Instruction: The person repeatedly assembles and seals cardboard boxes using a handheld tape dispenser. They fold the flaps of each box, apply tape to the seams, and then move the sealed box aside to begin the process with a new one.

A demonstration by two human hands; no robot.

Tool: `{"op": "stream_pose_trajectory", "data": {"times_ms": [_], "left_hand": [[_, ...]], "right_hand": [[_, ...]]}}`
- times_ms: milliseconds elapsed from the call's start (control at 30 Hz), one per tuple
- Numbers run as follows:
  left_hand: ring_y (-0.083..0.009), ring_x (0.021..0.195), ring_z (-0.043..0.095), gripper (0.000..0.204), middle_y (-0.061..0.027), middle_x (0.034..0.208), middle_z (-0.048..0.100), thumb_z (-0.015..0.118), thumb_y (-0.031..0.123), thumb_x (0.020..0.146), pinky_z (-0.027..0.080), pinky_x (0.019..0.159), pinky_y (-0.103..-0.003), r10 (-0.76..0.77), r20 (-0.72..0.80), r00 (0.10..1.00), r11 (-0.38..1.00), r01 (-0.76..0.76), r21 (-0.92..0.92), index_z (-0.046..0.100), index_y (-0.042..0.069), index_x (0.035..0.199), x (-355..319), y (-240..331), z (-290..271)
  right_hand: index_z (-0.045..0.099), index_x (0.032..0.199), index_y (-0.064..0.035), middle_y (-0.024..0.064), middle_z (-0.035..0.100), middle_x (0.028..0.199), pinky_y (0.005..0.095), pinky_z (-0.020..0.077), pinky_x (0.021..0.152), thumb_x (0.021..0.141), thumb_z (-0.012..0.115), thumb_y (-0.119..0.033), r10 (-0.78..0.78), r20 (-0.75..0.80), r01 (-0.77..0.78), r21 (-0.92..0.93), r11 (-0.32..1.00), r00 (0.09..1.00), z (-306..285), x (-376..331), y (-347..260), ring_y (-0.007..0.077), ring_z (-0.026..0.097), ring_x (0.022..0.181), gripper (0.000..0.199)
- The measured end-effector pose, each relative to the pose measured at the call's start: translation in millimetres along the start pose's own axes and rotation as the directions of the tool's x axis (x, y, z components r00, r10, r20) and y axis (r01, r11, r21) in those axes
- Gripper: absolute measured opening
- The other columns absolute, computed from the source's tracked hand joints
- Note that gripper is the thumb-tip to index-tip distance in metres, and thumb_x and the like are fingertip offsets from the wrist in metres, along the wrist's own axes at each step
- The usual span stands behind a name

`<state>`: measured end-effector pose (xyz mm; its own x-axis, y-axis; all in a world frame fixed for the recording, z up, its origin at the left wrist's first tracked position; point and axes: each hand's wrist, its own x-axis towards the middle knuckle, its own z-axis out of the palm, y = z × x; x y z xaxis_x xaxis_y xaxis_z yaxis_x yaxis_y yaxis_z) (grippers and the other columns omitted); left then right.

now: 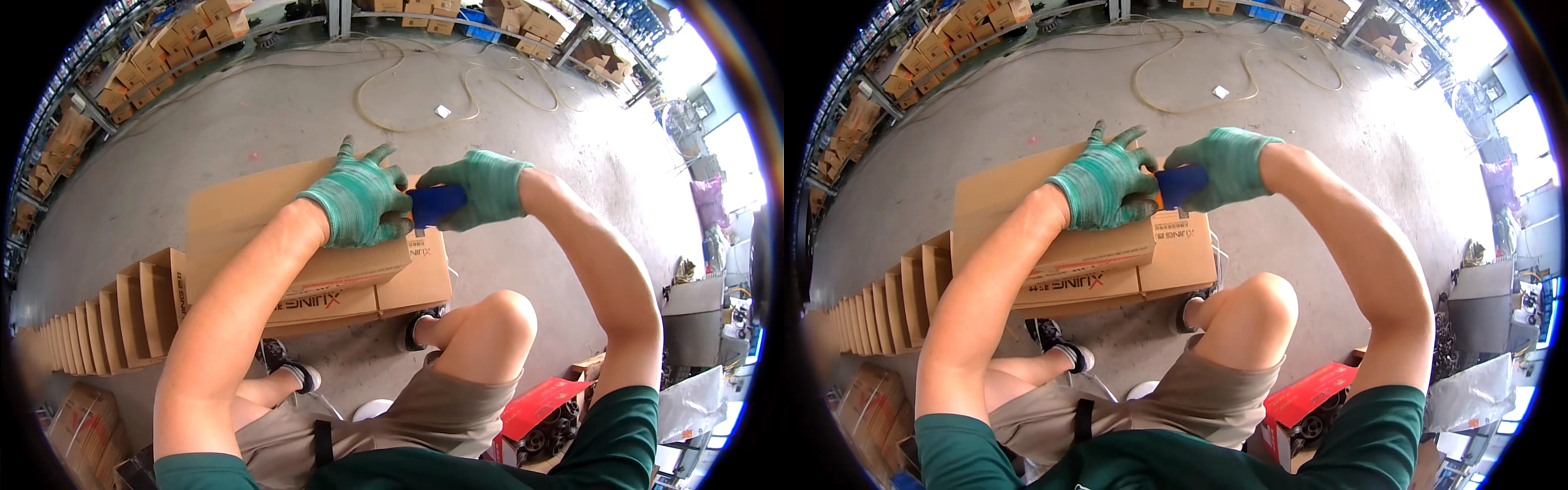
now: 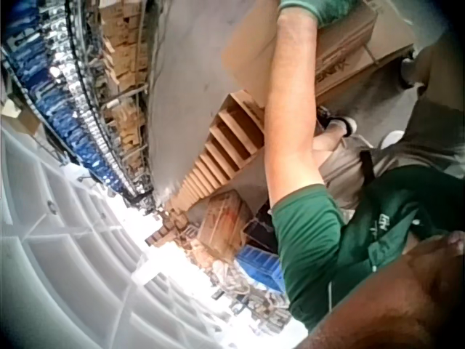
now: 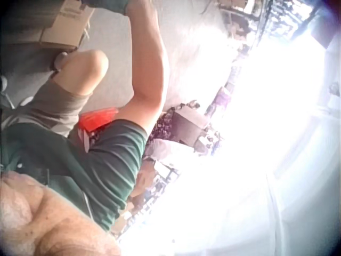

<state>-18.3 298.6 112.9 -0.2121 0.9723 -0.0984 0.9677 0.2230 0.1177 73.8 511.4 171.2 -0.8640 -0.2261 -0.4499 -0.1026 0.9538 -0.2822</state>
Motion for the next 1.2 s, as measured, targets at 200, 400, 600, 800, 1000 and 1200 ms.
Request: {"op": "stream_pose_trajectory", "data": {"times_ms": [200, 400, 600, 800, 1000, 1200], "left_hand": [[-0.0381, 0.147, 0.031, 0.029, -0.0088, 0.136, 0.058, 0.064, 0.039, 0.090, 0.012, 0.114, -0.076, 0.031, -0.056, 0.998, 0.998, -0.035, -0.060, 0.075, 0.020, 0.110, 7, 0, 6], [-0.0368, 0.148, 0.031, 0.032, -0.0083, 0.138, 0.058, 0.059, 0.041, 0.092, 0.011, 0.114, -0.077, 0.014, -0.031, 0.999, 1.000, -0.015, -0.023, 0.076, 0.018, 0.105, 5, -6, 8], [-0.0368, 0.149, 0.029, 0.034, -0.0087, 0.144, 0.055, 0.057, 0.042, 0.092, 0.011, 0.113, -0.078, -0.023, 0.037, 0.999, 1.000, 0.023, 0.010, 0.075, 0.014, 0.097, 8, 5, 3], [-0.0368, 0.152, 0.021, 0.035, -0.0089, 0.155, 0.044, 0.052, 0.041, 0.096, 0.009, 0.115, -0.075, -0.100, -0.001, 0.995, 0.994, 0.100, 0.041, 0.077, 0.017, 0.099, 17, 17, 9], [-0.0374, 0.155, 0.010, 0.053, -0.0089, 0.166, 0.021, 0.048, 0.037, 0.102, 0.005, 0.121, -0.066, -0.258, -0.203, 0.945, 0.958, 0.277, 0.073, 0.038, 0.029, 0.154, -50, -22, 30], [-0.0370, 0.152, 0.019, 0.073, -0.0169, 0.163, 0.027, 0.058, 0.049, 0.097, 0.019, 0.123, -0.053, -0.773, -0.306, 0.556, 0.626, 0.747, -0.224, 0.032, 0.016, 0.157, -197, -64, 51]], "right_hand": [[0.064, 0.124, -0.0171, 0.0123, 0.073, 0.098, 0.0430, 0.0546, 0.080, 0.083, 0.075, -0.032, -0.020, -0.038, 0.023, 0.103, 0.994, 0.999, 26, -5, 11, 0.0334, 0.069, 0.088, 0.045], [0.060, 0.116, -0.0198, 0.0074, 0.069, 0.086, 0.0449, 0.0531, 0.071, 0.083, 0.073, -0.028, -0.201, -0.069, 0.160, -0.383, 0.910, 0.977, 60, -5, 4, 0.0331, 0.067, 0.080, 0.037], [0.058, 0.110, -0.0200, 0.0073, 0.069, 0.084, 0.0437, 0.0535, 0.071, 0.087, 0.069, -0.026, 0.053, -0.246, -0.087, -0.127, 0.988, 0.968, 133, 5, 20, 0.0330, 0.068, 0.080, 0.026], [0.064, 0.117, -0.0123, 0.0106, 0.071, 0.096, 0.0408, 0.0521, 0.081, 0.095, 0.055, -0.022, 0.243, -0.275, -0.237, 0.056, 0.970, 0.930, 190, 86, 36, 0.0321, 0.067, 0.090, 0.026], [0.067, 0.122, -0.0138, 0.0166, 0.071, 0.111, 0.0426, 0.0512, 0.091, 0.095, 0.056, -0.033, 0.384, -0.234, -0.325, 0.254, 0.911, 0.893, 154, 81, -18, 0.0344, 0.067, 0.103, 0.035], [0.068, 0.115, -0.0013, 0.0164, 0.072, 0.095, 0.0340, 0.0529, 0.078, 0.101, 0.055, -0.032, 0.386, -0.336, -0.047, 0.700, 0.713, 0.859, 85, 32, -55, 0.0243, 0.068, 0.081, 0.036]]}}
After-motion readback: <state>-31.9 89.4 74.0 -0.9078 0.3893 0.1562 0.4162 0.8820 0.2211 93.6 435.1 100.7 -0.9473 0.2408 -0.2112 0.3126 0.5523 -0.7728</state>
